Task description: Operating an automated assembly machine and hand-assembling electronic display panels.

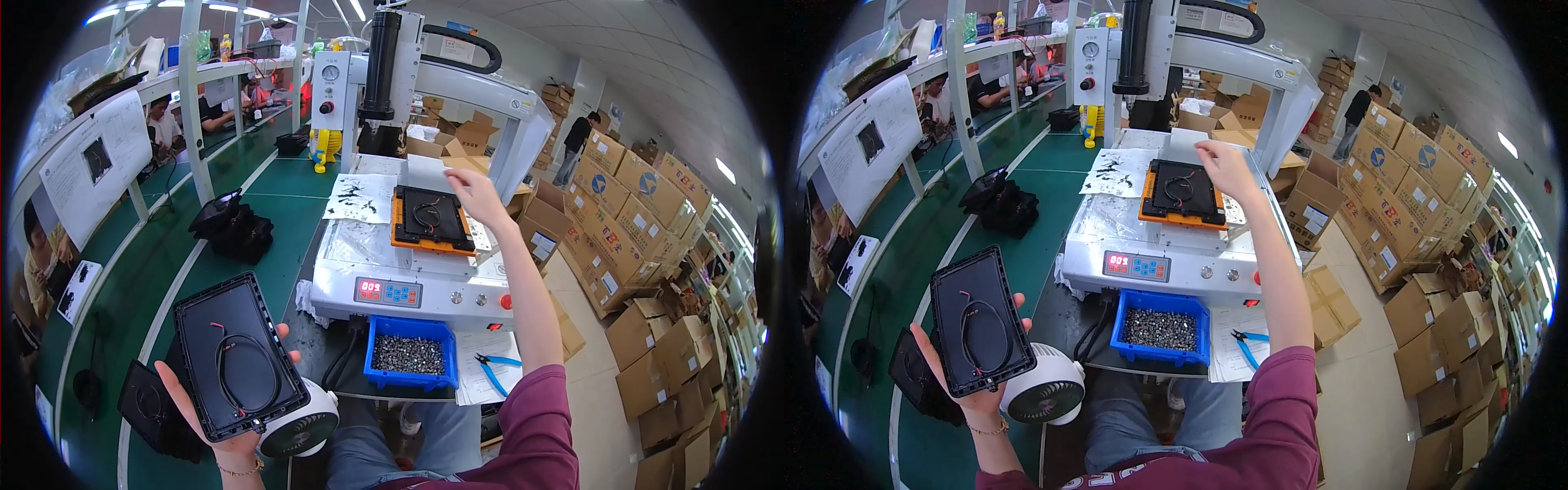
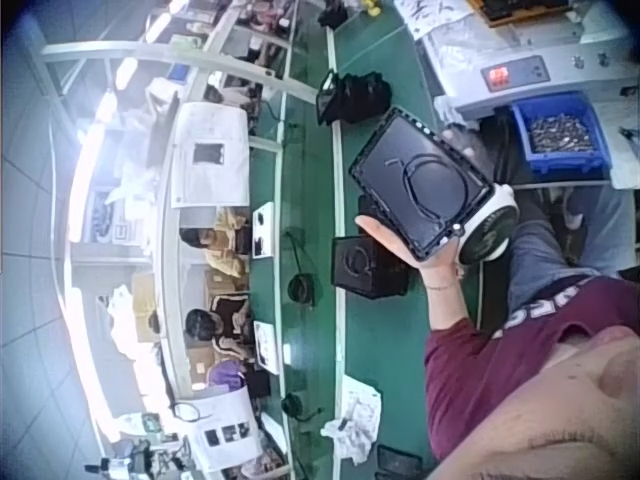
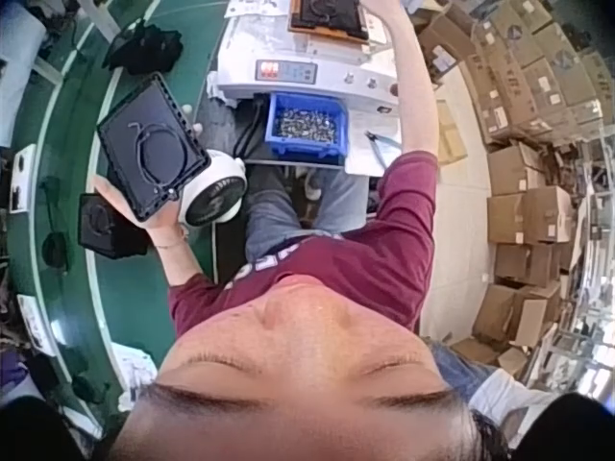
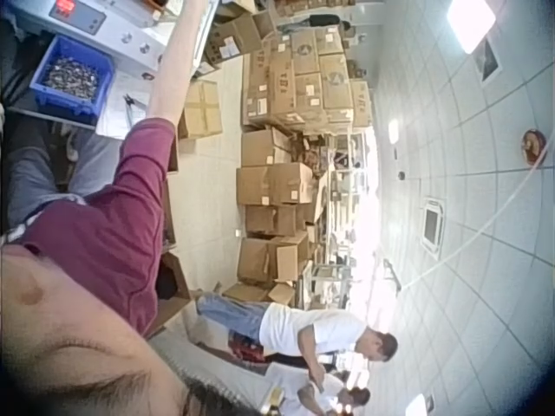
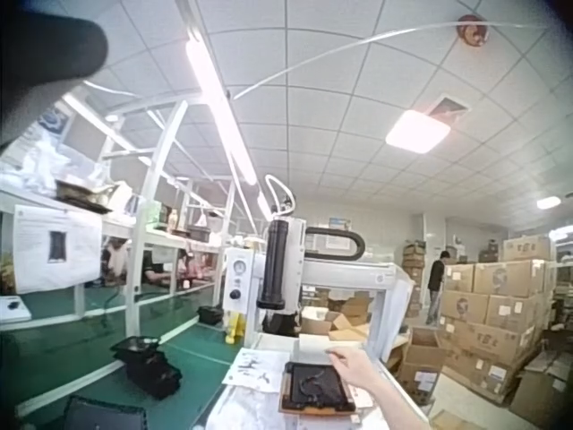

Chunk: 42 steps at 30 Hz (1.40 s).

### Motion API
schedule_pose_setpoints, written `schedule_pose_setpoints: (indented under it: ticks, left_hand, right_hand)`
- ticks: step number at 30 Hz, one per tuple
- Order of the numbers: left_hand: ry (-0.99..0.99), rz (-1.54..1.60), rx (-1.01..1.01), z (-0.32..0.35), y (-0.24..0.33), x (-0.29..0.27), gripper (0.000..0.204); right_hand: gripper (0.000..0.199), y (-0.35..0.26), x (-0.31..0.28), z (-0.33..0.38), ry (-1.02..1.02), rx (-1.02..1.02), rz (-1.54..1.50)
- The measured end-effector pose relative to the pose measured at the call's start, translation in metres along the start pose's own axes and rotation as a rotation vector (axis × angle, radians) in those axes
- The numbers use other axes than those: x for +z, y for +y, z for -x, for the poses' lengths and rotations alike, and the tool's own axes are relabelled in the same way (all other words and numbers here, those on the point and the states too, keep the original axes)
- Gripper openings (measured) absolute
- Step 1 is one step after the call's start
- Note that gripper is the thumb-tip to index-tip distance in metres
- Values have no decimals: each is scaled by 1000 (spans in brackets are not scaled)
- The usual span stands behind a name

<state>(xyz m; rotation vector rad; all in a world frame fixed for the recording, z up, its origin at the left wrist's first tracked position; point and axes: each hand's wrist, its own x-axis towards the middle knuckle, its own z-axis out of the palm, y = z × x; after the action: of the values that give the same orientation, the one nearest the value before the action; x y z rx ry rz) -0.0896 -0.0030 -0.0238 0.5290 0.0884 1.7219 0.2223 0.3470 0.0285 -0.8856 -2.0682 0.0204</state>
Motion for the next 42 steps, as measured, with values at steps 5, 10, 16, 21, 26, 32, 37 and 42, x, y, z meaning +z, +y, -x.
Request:
schedule_pose_setpoints:
  ticks: [5, 10, 16, 21, 26, 32, 37, 42]
  left_hand:
    - [67, -9, 40, 2, -3, 5, 108]
    - [48, -22, 0, 11, -11, 13, 112]
    - [25, -8, -156, 21, -44, 24, 107]
    - [104, 89, -257, 32, -70, 36, 109]
    - [-52, 3, -541, 30, -99, 15, 122]
    - [-80, 237, -724, 32, -135, -25, 104]
    - [25, 20, -762, 41, -144, -27, 103]
    - [44, 46, -787, 46, -147, -34, 92]
  right_hand:
    - [19, -45, -48, 98, 196, 19, 247]
    - [18, -50, -63, 231, 152, 222, 485]
    - [25, -39, -44, 267, 263, 279, 365]
    - [25, -37, -44, 266, 257, 260, 438]
    - [26, -44, -49, 263, 225, 275, 467]
    - [29, -141, -58, 224, -71, 25, -213]
    - [36, -180, -28, 202, -565, -356, -362]
    - [20, -172, -11, 199, -700, -479, -344]
